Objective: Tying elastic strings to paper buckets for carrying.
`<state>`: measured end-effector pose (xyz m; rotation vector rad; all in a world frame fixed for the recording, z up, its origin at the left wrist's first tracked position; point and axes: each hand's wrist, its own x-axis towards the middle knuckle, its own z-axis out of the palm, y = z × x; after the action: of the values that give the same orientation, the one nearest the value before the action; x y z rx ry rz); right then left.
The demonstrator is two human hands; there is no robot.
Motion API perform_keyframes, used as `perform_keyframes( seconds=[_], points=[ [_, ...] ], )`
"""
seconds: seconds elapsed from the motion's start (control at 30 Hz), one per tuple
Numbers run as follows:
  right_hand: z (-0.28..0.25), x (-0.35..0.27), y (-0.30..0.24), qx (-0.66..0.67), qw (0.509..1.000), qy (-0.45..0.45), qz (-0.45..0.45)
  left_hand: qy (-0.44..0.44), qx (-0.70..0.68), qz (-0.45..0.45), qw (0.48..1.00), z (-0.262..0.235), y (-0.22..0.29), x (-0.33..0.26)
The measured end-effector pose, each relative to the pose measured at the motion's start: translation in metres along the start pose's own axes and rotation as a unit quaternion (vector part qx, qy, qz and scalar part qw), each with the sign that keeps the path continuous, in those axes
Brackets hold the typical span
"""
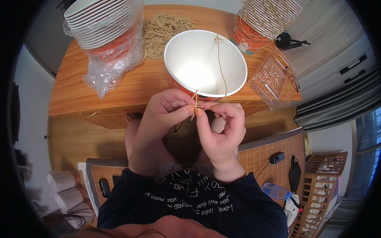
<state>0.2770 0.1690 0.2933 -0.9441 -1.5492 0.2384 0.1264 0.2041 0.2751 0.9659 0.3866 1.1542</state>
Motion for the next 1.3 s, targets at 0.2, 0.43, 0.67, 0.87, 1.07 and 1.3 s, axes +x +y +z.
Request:
perform_keyframes(
  seconds=[0.2, 0.43, 0.67, 0.87, 1.07, 1.3],
  points=[
    [0.004, 0.002, 0.000, 0.054, 0.998, 0.019, 0.019, 0.001, 0.009, 0.005, 1.000, 0.005, 0.001, 0.000],
    [0.003, 0.002, 0.000, -0.031, 0.995, -0.007, -0.090, 0.017, 0.052, 0.109, 0.992, 0.008, -0.004, -0.005],
    [0.001, 0.000, 0.000, -0.095, 0.984, -0.026, -0.147, 0.006, 0.027, 0.090, 0.996, 0.009, -0.001, -0.005],
    [0.001, 0.000, 0.007, -0.088, 0.985, -0.025, -0.148, 0.041, 0.036, 0.075, 0.996, 0.009, 0.001, -0.005],
    [0.003, 0.005, 0.004, -0.148, 0.974, -0.003, -0.170, 0.142, 0.136, 0.192, 0.962, 0.021, -0.011, -0.002],
    [0.002, 0.016, 0.002, -0.170, 0.961, -0.009, -0.220, 0.191, 0.247, 0.275, 0.909, 0.022, -0.010, -0.003]
  ],
)
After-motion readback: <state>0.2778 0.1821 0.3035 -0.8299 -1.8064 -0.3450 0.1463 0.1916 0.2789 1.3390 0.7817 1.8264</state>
